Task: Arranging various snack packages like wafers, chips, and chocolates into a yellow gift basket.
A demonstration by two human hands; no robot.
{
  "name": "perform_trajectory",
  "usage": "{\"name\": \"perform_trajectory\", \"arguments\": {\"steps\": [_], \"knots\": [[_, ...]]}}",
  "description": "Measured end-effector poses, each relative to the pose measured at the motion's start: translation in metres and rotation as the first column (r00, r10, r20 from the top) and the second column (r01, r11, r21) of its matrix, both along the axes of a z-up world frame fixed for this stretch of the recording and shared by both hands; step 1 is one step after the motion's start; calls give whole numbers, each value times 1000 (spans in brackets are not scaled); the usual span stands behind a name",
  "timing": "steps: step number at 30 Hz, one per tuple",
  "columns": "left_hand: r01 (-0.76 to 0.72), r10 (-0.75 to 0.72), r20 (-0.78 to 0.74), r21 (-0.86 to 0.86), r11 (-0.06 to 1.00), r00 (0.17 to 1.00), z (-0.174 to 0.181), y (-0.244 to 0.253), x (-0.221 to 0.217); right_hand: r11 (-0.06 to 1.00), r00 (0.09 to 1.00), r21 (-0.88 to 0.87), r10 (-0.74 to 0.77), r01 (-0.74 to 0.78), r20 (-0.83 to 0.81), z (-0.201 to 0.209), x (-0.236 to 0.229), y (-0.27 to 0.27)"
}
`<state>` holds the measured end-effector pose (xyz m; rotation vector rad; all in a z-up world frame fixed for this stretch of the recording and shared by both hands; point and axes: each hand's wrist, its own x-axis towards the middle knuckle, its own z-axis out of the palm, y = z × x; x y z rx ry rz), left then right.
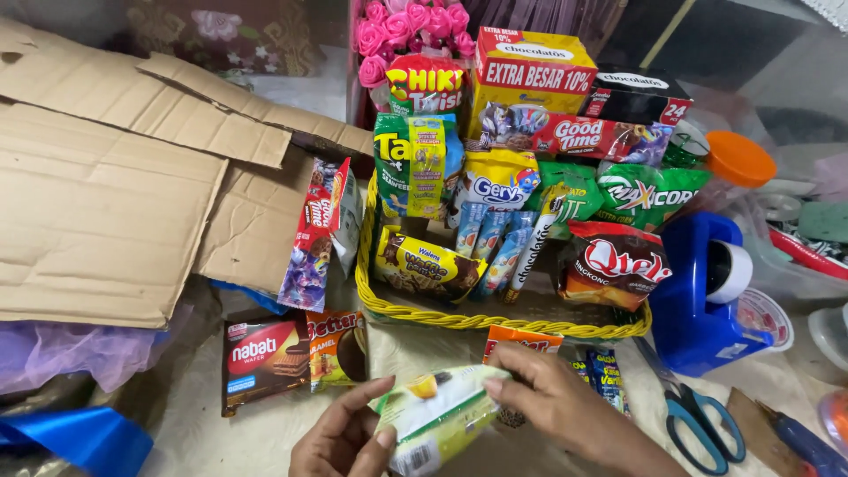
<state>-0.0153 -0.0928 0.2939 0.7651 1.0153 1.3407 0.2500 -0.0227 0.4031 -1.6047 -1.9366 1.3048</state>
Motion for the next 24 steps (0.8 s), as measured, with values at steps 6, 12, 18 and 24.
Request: {"name": "perform_trajectory", "arguments": {"steps": [6, 12, 18, 24], "knots": [[327, -318, 126, -60, 943, 940, -40, -10, 10, 986, 997, -149, -64, 71, 49, 44, -40, 40], [462, -417, -500, -37, 886, 759, -6, -8, 23, 960, 932, 135, 198, -247, 303, 38, -50, 61], [284, 115, -711, 416, 864, 694, 88, 41, 10, 925, 899, 199, 236, -324, 369, 29, -44, 77], [492, -9, -767, 403, 772, 642, 59, 65, 22, 951, 948, 292, 4, -102, 318, 45, -46, 57]]}}
